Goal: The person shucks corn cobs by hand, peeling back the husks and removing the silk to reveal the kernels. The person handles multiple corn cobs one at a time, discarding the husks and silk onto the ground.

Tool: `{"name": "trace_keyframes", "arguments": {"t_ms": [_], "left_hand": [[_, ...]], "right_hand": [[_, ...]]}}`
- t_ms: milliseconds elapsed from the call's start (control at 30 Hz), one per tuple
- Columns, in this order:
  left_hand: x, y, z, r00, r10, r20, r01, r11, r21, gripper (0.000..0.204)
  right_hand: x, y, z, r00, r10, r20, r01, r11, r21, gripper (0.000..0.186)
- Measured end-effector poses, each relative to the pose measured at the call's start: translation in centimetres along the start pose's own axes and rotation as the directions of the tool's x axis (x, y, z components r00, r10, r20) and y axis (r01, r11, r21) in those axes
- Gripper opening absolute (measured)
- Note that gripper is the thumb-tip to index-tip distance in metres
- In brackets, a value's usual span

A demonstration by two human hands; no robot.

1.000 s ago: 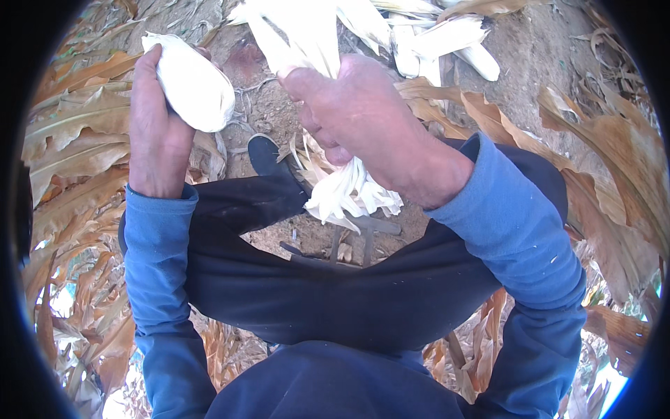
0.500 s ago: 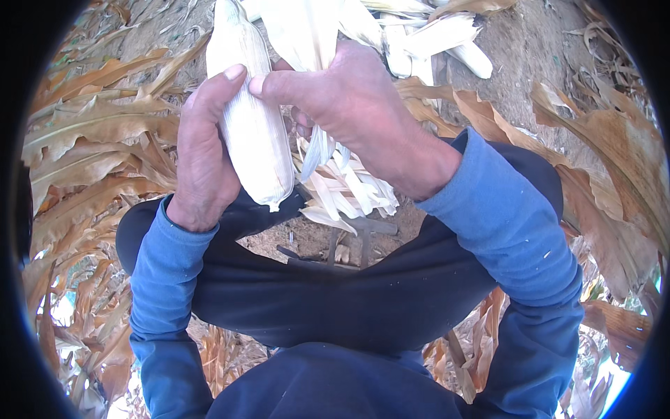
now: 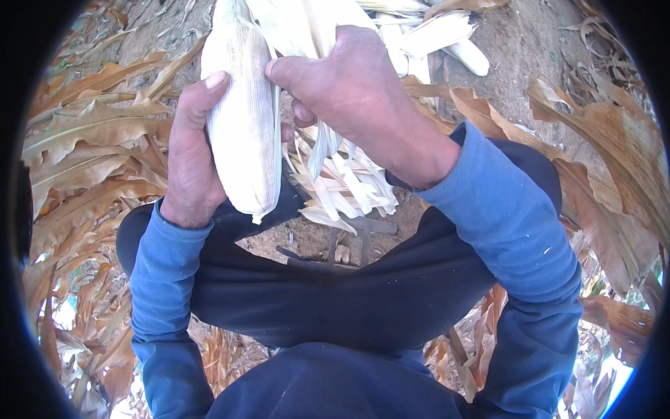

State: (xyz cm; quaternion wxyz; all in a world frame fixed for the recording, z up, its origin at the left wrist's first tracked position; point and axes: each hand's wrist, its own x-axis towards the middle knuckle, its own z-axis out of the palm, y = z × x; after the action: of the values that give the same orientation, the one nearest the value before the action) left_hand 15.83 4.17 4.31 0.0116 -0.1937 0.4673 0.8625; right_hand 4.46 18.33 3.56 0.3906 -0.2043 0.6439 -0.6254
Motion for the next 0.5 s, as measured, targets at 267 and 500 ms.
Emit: {"name": "trace_keyframes", "arguments": {"t_ms": [267, 500], "left_hand": [[0.2, -0.2, -0.2, 0.998, -0.063, 0.029, 0.061, 0.996, 0.059, 0.058], [0.7, -1.4, 1.9, 0.988, 0.055, -0.142, -0.06, 0.998, -0.031, 0.049]], "right_hand": [[-0.2, -0.3, 0.2, 0.997, 0.067, -0.049, -0.071, 0.994, -0.081, 0.018], [-0.4, 0.5, 0.8, 0.985, -0.079, -0.156, 0.083, 0.996, 0.021, 0.031]]}}
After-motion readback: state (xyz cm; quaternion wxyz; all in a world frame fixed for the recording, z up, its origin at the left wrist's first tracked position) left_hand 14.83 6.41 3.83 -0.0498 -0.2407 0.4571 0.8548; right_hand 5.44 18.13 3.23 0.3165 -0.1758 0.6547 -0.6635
